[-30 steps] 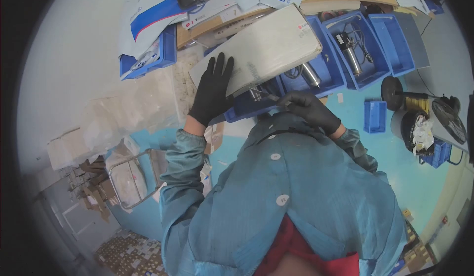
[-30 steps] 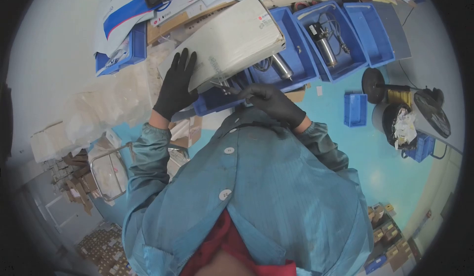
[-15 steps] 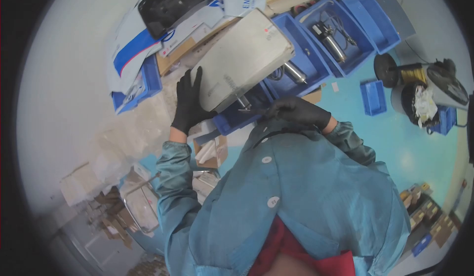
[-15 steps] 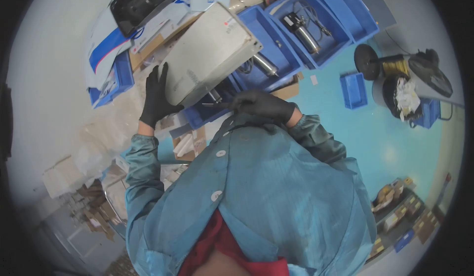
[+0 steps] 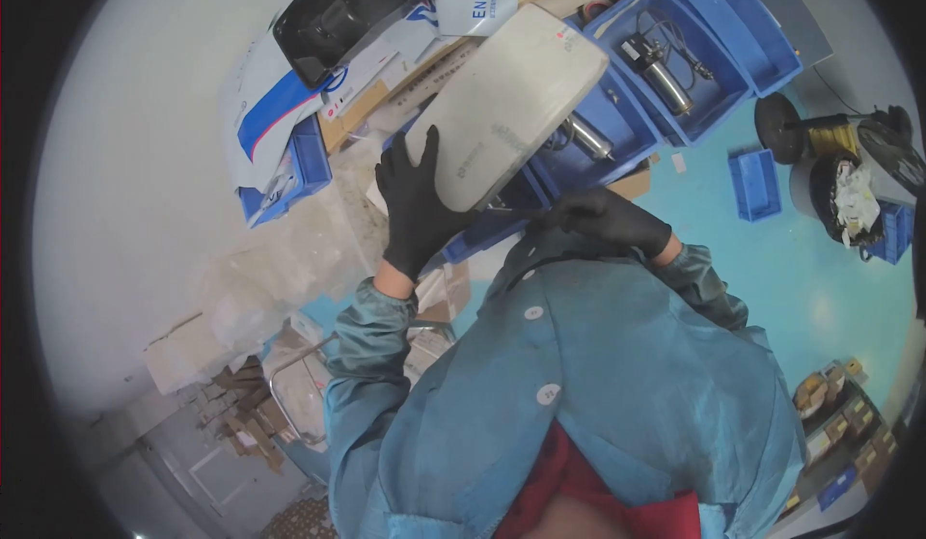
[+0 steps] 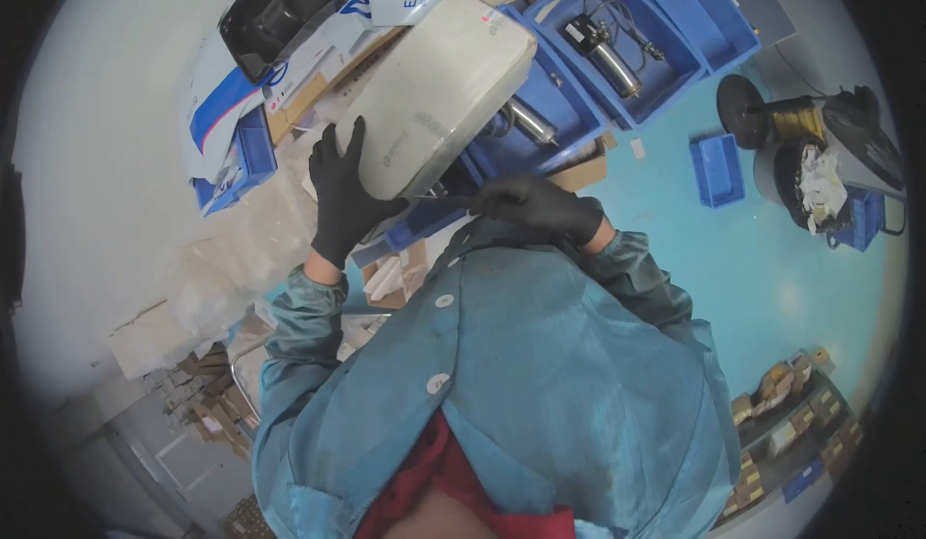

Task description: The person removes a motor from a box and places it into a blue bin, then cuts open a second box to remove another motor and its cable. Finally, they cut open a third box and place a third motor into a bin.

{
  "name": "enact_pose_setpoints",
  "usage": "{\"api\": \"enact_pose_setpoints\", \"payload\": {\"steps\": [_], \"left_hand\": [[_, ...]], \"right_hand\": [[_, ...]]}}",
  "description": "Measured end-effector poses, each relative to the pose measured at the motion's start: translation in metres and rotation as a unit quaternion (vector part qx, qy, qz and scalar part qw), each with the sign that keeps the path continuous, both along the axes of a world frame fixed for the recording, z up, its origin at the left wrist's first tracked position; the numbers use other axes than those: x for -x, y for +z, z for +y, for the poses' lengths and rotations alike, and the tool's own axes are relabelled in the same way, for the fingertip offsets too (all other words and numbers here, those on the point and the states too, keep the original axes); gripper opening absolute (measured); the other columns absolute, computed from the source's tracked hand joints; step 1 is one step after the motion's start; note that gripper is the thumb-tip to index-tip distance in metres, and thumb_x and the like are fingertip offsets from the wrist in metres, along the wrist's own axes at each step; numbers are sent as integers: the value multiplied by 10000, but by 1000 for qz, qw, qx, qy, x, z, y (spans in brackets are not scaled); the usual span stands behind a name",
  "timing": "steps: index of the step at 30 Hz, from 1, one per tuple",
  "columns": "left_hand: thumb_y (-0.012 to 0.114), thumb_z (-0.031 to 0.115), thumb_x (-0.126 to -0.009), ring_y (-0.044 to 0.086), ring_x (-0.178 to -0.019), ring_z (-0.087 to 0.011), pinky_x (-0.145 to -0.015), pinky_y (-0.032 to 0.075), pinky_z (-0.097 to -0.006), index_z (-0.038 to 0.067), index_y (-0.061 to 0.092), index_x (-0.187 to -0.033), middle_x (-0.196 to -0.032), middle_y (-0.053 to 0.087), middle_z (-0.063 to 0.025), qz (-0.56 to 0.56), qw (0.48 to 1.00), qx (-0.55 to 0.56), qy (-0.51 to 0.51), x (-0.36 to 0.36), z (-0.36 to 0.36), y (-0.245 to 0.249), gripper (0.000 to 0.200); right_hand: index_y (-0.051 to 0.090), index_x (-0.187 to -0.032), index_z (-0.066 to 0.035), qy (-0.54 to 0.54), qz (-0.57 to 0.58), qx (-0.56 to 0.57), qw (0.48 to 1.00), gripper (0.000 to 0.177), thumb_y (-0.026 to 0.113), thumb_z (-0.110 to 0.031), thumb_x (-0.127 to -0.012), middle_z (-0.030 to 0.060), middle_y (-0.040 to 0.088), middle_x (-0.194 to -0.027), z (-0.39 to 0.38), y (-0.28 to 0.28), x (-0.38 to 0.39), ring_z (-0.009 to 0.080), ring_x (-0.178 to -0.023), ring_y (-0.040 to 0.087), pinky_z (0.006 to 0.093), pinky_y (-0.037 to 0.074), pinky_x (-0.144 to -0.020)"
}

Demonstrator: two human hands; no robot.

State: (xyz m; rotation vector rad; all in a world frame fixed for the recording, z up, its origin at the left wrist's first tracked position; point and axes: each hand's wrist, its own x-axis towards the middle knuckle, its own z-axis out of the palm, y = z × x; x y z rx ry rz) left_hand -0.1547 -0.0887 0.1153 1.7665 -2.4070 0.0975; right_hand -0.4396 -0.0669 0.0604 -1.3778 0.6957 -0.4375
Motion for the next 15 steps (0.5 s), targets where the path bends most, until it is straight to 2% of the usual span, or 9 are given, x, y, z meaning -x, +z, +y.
{"api": "enact_pose_setpoints", "payload": {"steps": [3, 6, 9, 12, 15], "left_hand": [[696, 803, -594, 401, -1301, -443, -1042, 393, -604, 245, 233, -1464, -1441, 358, -250, -18, 997, -34, 63, 6, 8, -5, 1132], [733, 768, -605, 385, -1295, -446, -1040, 397, -605, 250, 190, -1469, -1454, 314, -247, 4, 999, -25, 48, 8, 15, -11, 1145], [749, 699, -645, 284, -1360, -500, -1089, 284, -639, 229, 205, -1512, -1517, 229, -280, 21, 996, -59, 62, 5, 19, -15, 1126], [751, 730, -623, 304, -1342, -495, -1059, 335, -626, 225, 208, -1492, -1500, 244, -280, 34, 998, -34, 37, 2, 17, -17, 1143], [738, 760, -612, 309, -1330, -503, -1048, 366, -631, 269, 172, -1497, -1513, 225, -269, 27, 998, -51, 40, 3, 17, -14, 1159]], "right_hand": [[702, -1099, -76, -23, -28, 25, 999, 253, 514, -18, -939, 97, 708, -1048, 1, 0, 2, 241, -916, 659, 354, 519, -809], [704, -1049, -84, -30, -24, 34, 999, 287, 469, 16, -918, 77, 697, -971, 2, 4, 5, 211, -862, 645, 329, 507, -779], [681, -1035, -80, -14, -30, 23, 999, 158, 542, -101, -961, 71, 675, -949, 3, 2, 7, 219, -853, 623, 343, 474, -757], [693, -1061, -88, -13, -23, 25, 999, 213, 512, -57, -952, 71, 685, -984, 2, 2, 6, 212, -871, 625, 337, 485, -766], [701, -1070, -82, -13, -56, 29, 998, 290, 476, 16, -917, 77, 700, -1011, -1, 2, 7, 212, -885, 647, 341, 513, -787]]}}
